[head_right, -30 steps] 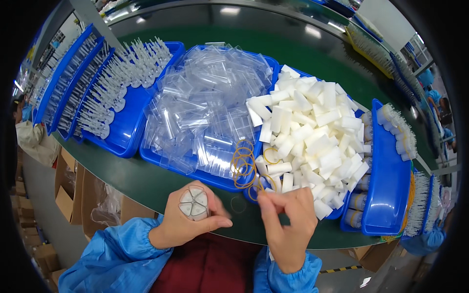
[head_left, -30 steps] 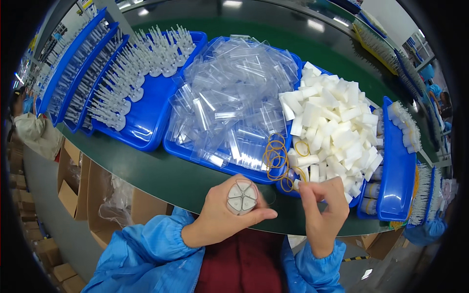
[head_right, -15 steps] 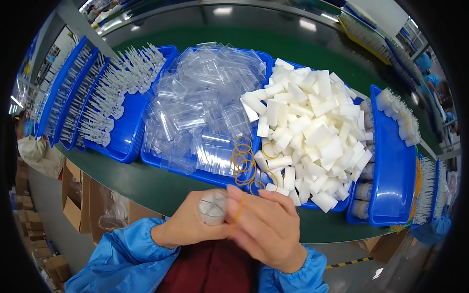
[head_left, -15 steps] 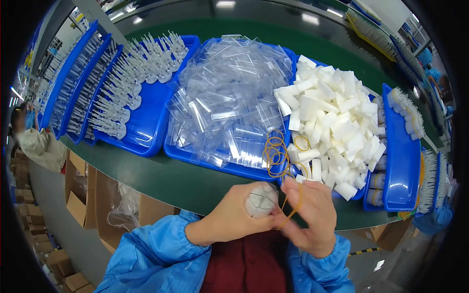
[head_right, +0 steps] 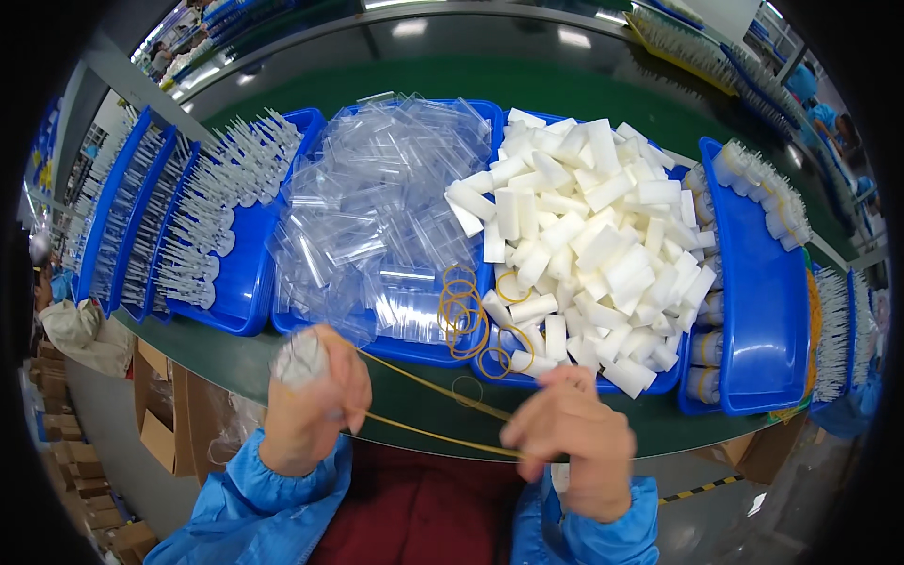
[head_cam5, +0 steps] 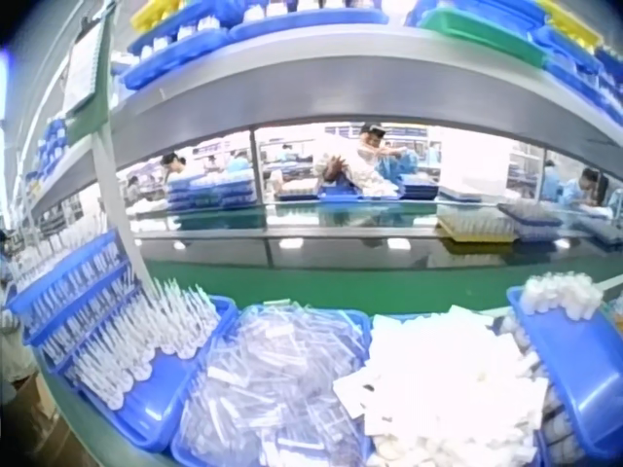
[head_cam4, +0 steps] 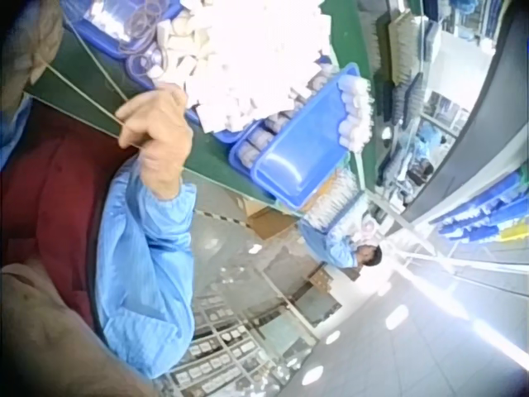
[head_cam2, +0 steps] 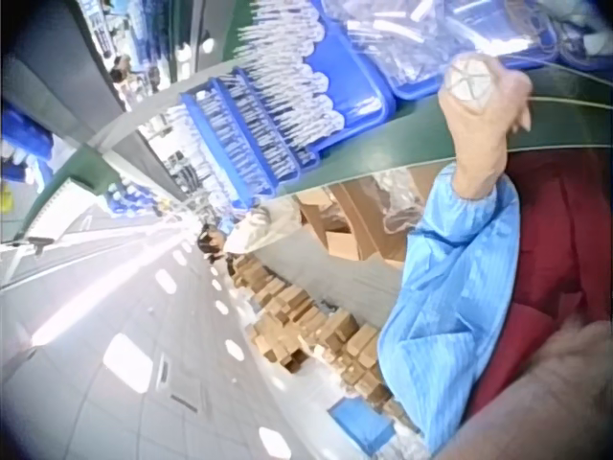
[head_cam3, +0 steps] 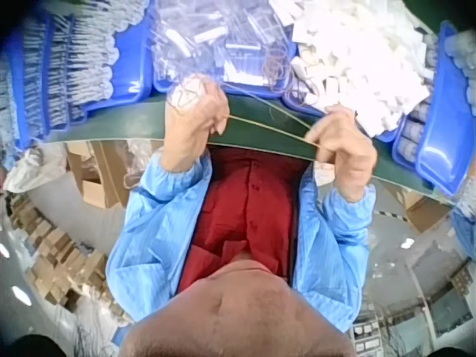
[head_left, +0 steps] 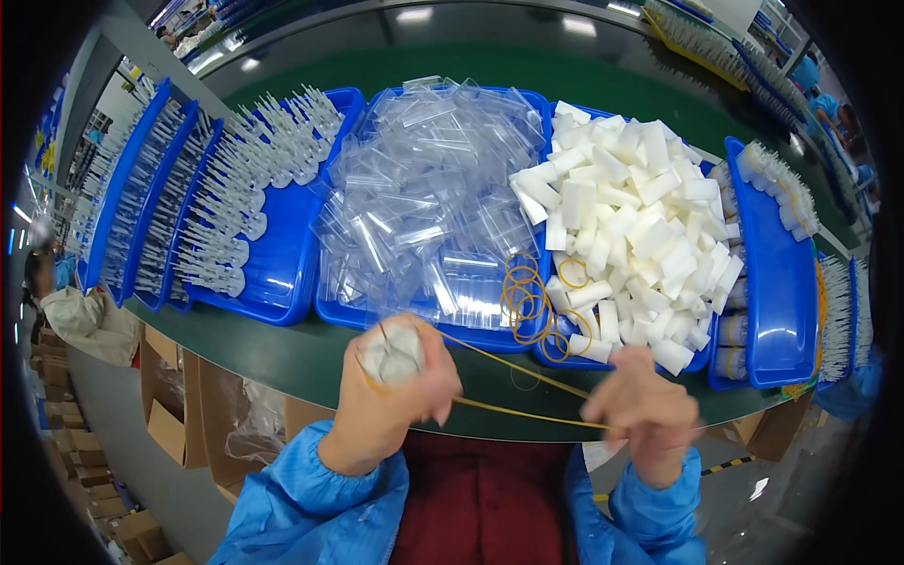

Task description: Assemble small plastic tubes by inserting foam pieces and securing bundles with rubber bands.

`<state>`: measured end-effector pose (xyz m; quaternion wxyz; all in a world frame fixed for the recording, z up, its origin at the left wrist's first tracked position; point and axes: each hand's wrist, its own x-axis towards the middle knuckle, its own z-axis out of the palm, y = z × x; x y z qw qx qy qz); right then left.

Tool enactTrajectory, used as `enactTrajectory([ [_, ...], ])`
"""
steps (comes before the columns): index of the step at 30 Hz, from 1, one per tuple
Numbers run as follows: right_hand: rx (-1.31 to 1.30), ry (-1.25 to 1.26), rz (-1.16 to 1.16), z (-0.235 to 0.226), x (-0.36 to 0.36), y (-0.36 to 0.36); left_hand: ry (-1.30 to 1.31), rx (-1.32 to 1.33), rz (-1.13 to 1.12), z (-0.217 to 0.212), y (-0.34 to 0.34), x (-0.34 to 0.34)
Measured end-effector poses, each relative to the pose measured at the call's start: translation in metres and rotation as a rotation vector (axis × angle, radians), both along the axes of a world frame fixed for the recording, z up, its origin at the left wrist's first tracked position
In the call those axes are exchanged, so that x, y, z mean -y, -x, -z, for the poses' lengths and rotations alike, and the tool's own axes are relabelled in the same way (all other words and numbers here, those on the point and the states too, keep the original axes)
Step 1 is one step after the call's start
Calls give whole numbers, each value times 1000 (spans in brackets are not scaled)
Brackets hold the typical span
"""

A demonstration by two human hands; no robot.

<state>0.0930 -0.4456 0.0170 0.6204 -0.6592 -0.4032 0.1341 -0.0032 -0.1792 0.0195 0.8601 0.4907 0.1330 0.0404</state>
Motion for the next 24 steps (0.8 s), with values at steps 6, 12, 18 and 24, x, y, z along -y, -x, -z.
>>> enactTrajectory([
  [6,-928,-914,161,-12,-27,15,-164,240,-136,0,-12,35],
  [12,-235,-31,578,9,-55,4,-439,474,373,4,-7,47],
  [18,-147,-9,249,5,-33,13,-788,290,167,8,3,43],
  [24,549,509,133,-23,-46,26,-1234,340,244,18,1,42],
])
